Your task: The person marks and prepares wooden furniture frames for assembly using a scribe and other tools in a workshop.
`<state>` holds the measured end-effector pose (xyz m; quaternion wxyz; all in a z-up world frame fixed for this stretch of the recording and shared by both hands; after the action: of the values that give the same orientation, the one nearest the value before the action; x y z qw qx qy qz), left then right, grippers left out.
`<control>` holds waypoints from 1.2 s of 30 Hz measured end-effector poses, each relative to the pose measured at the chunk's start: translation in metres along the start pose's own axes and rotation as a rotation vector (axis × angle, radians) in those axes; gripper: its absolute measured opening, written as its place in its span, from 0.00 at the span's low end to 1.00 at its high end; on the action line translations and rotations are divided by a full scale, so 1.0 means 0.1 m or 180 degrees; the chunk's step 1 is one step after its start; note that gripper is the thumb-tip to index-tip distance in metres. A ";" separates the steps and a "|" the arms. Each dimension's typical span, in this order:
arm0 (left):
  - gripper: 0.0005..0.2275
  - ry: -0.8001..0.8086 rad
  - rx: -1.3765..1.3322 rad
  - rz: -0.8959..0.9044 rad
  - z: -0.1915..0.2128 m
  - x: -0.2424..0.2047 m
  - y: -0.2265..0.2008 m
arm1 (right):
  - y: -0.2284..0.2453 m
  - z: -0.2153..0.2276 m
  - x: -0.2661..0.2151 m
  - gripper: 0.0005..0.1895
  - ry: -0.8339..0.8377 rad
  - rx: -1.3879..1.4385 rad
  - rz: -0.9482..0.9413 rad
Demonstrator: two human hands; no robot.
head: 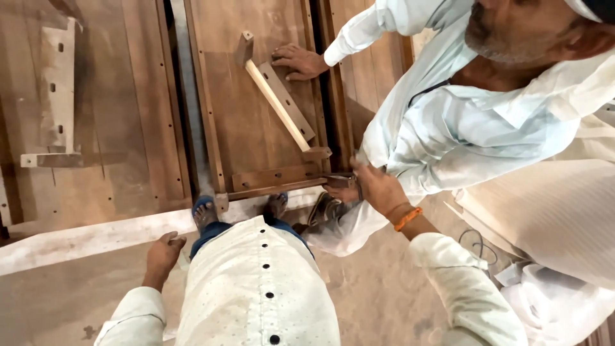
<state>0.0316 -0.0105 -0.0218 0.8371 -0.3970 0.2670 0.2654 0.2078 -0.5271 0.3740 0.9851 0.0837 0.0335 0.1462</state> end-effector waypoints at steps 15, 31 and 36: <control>0.24 -0.0116 0.0106 -0.0036 0.26 -0.11 -0.02 | 0.48 0.46 0.24 0.11 0.0059 -0.1369 0.2690; 0.22 0.0062 0.0483 -0.0418 0.32 0.00 -0.22 | 0.08 -0.02 0.16 0.16 0.0151 -0.1317 0.1498; 0.22 0.0069 0.0532 -0.0356 0.36 0.00 -0.28 | -0.03 -0.16 0.09 0.22 0.0215 -0.1055 0.0313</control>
<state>0.0583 0.0035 0.0128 0.8779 -0.3429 0.2746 0.1907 0.2159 -0.5243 0.3571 0.9754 -0.0833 0.0379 0.2005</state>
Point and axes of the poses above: each hand's wrist, its own x-axis towards the middle knuckle, its own z-axis out of the back of the hand, y = z × x, the point moved 6 cm from there along x, towards the middle knuckle, and after that the axes turned 3 degrees about -y, right-handed, at the moved point
